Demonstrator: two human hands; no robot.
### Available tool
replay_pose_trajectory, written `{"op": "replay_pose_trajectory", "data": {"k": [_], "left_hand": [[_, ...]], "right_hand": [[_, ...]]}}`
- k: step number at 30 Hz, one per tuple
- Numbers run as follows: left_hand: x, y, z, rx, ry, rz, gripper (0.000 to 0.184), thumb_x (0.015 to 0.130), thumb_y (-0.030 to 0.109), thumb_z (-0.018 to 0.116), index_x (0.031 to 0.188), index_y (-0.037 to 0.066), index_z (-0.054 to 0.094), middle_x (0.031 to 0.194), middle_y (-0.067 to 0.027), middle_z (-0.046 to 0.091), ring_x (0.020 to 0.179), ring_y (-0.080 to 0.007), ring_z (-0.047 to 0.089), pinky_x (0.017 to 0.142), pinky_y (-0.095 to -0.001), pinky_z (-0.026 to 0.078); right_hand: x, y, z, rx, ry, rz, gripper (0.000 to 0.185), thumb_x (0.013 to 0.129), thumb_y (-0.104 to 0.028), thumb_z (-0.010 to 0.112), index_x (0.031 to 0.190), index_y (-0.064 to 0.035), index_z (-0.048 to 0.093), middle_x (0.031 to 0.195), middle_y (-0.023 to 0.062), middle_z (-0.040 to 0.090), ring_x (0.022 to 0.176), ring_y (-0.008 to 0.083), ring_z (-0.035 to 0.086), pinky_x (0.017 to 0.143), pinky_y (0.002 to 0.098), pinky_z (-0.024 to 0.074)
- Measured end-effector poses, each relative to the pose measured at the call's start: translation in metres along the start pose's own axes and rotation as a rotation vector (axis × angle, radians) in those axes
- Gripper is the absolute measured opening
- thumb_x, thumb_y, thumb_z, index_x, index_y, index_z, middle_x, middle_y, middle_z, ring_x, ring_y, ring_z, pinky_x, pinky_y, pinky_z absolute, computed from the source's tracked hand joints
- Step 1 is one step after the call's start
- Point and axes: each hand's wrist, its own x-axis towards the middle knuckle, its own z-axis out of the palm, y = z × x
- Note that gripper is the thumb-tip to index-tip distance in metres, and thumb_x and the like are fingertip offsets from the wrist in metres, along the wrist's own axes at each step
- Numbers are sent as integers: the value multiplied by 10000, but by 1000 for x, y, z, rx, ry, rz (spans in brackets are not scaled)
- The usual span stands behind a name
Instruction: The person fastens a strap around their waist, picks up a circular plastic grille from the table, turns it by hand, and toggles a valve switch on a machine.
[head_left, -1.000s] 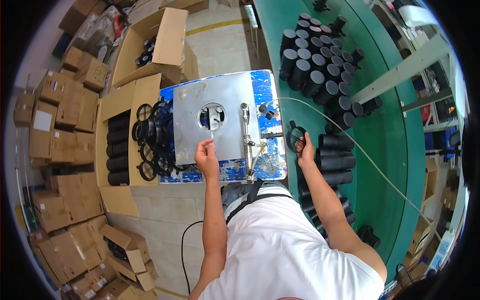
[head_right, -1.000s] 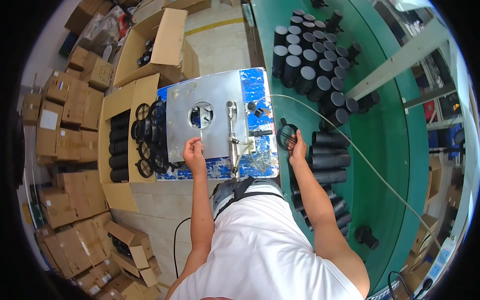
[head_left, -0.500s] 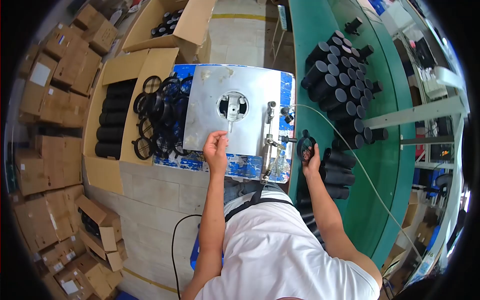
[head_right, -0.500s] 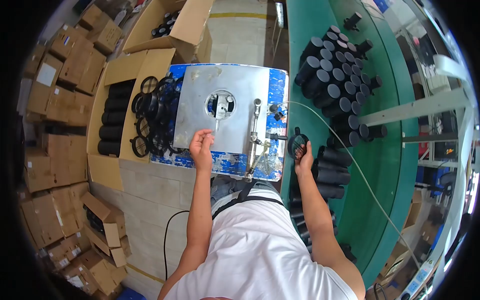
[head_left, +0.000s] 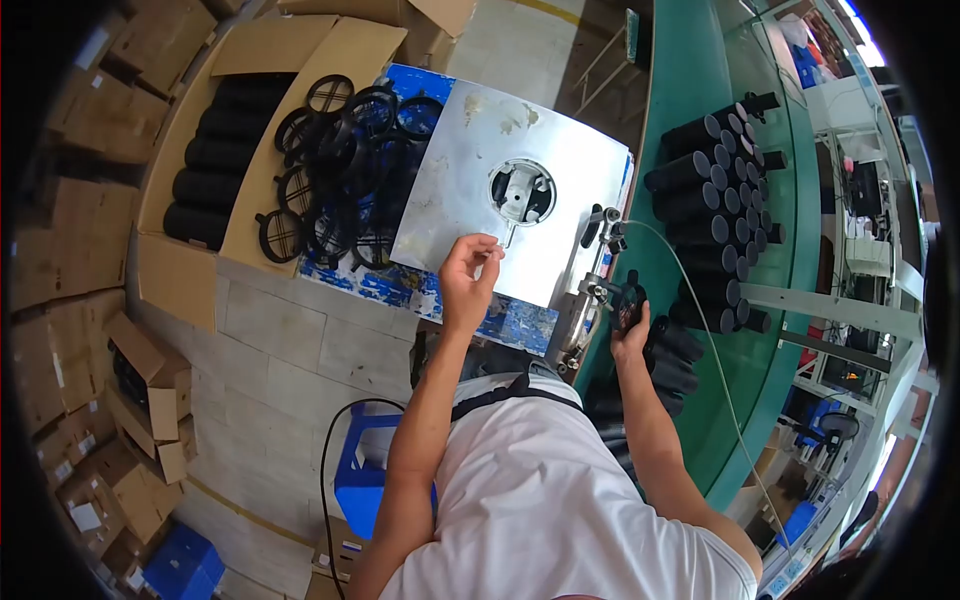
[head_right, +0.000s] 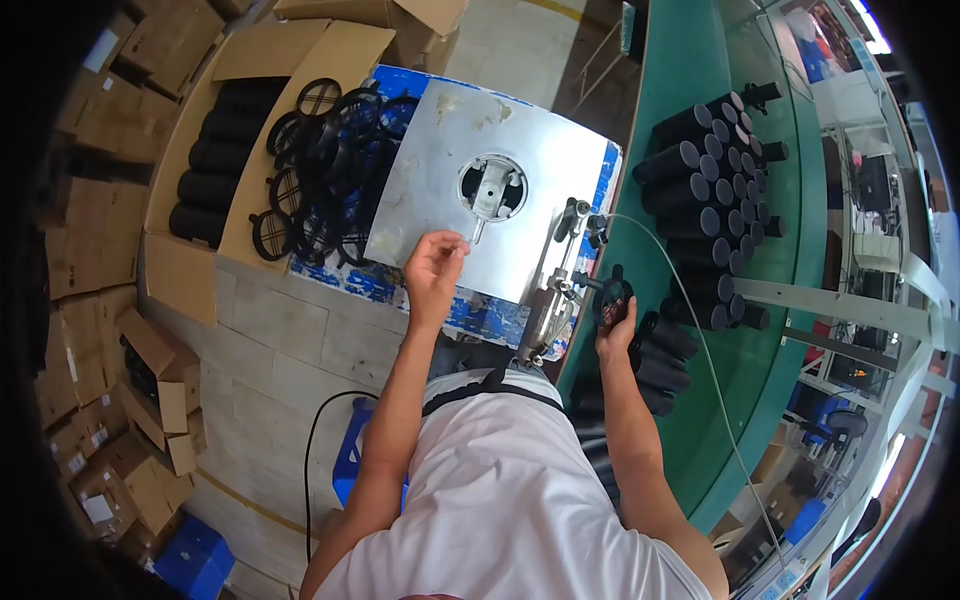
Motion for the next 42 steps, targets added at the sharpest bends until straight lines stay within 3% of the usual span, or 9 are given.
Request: {"op": "replay_pose_trajectory", "data": {"k": [4, 7, 16, 19, 25, 28, 30, 34, 42], "left_hand": [[1, 4, -1, 13, 13, -44, 162, 869, -36, 567, 1029, -17, 574, 907, -66, 639, 845, -111, 610, 748, -228, 471], [1, 4, 0, 0, 30, -49, 167, 855, -50, 560, 1018, -16, 579, 899, -67, 640, 846, -117, 617, 756, -237, 477], [1, 4, 0, -31, 16, -45, 207, 839, -78, 508, 1026, -17, 572, 908, -64, 628, 861, -120, 594, 806, -239, 458], [0, 7, 2, -12, 19, -63, 211, 836, -82, 503, 1023, -14, 573, 909, -61, 627, 869, -120, 591, 808, -238, 456], [-1, 2, 5, 105, -16, -2, 199, 839, -73, 506, 1012, -9, 579, 909, -58, 634, 858, -114, 589, 794, -232, 451], [-2, 0, 6, 142, -23, 32, 192, 838, -66, 513, 1002, -3, 589, 892, -59, 647, 822, -109, 595, 754, -236, 457], [-2, -1, 6, 137, -35, 31, 190, 838, -66, 513, 999, -2, 591, 893, -60, 647, 822, -112, 598, 758, -241, 460], [-8, 8, 10, 380, -80, 6, 173, 825, -21, 559, 989, 9, 604, 916, -91, 652, 862, -189, 622, 805, -302, 479], [-32, 16, 16, 1102, -167, 419, 344, 801, 94, 620, 1139, 34, 605, 1300, -176, 505, 1237, -372, 444, 1025, -454, 361]], "right_hand": [[3, 3, 2, -5, -5, -15, 323, 918, -397, 618, 761, -116, 588, 648, -13, 578, 555, 101, 535, 531, 217, 461], [19, 3, -20, 5, -126, 51, 307, 967, -352, 523, 995, -77, 658, 946, 39, 707, 823, 161, 672, 732, 274, 540], [19, 2, -22, -6, -152, 63, 300, 966, -346, 528, 1004, -77, 654, 955, 41, 704, 830, 165, 671, 758, 288, 541], [-9, -1, 12, 16, -3, -7, 325, 926, -398, 603, 824, -90, 612, 740, 18, 636, 616, 125, 581, 578, 235, 485], [7, 4, -6, 8, -97, -1, 338, 922, -409, 606, 823, -86, 611, 719, 21, 623, 570, 122, 548, 555, 233, 470], [16, 4, -18, -11, -137, 75, 308, 945, -388, 564, 948, -93, 653, 865, 46, 702, 717, 155, 666, 683, 270, 553], [9, 6, -7, 8, -24, 23, 337, 929, -403, 595, 874, -71, 621, 747, 42, 642, 608, 141, 585, 574, 248, 479], [7, 6, -7, 19, -31, -31, 366, 917, -403, 621, 845, -44, 606, 687, 49, 612, 547, 136, 547, 513, 240, 431], [7, 8, -12, 9, -44, -30, 360, 918, -421, 612, 844, -69, 600, 700, 32, 608, 562, 113, 548, 493, 209, 409]]}}
